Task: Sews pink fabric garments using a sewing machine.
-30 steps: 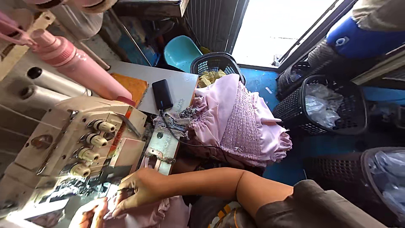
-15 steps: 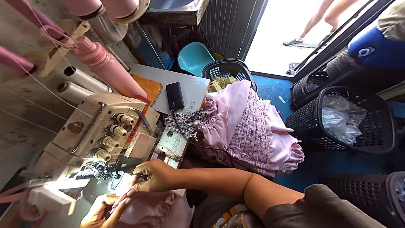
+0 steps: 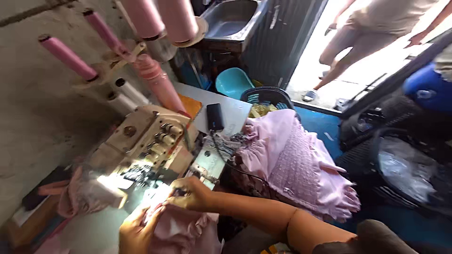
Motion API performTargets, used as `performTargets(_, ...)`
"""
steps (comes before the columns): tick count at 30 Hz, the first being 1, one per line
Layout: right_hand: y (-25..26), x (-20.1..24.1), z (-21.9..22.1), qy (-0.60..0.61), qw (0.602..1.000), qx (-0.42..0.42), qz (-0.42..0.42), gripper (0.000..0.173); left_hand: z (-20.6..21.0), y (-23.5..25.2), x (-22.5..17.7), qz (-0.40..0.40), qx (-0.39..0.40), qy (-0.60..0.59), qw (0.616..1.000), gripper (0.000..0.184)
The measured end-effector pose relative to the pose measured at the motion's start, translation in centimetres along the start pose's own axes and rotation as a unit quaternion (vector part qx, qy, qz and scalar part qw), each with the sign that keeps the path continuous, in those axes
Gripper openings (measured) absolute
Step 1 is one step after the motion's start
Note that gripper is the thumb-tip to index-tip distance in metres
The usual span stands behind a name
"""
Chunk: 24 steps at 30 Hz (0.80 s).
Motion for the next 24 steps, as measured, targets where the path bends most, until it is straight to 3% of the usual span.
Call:
performTargets(7, -0.6, -1.2, 0.2, -0.010, 0.999, -0.013, -0.040, 0.010, -0.1, 0.1, 0.7, -0.007, -0.002, -0.006, 1.000, 0.025)
performTargets(14, 0.2, -0.6, 0.8, -0.054, 0.997, 0.055, -0.031, 0.019, 0.0, 0.0, 1.2, -0.054, 0.022, -0.007, 0.998, 0.029)
performTargets(20, 0.8, -2.4, 1.3, -0.013, 0.980, 0.167, 0.107, 0.023, 0.0, 0.0, 1.0, -0.055, 0.031, -0.008, 0.998, 0.030)
performTargets(24, 0.7, -3.1, 1.0, 0.056, 0.973, 0.142, 0.175, 0.012, 0.0, 0.0, 0.9, -0.054, 0.029, -0.022, 0.998, 0.030)
Point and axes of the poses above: each hand's wrist, its own y-axis towards the middle knuckle, its own z-axis out of the palm, x = y × z, the point moved 9 cm from there along y, towards the middle knuckle, and after that the axes turned 3 degrees about -y, right-handed, at the moved point
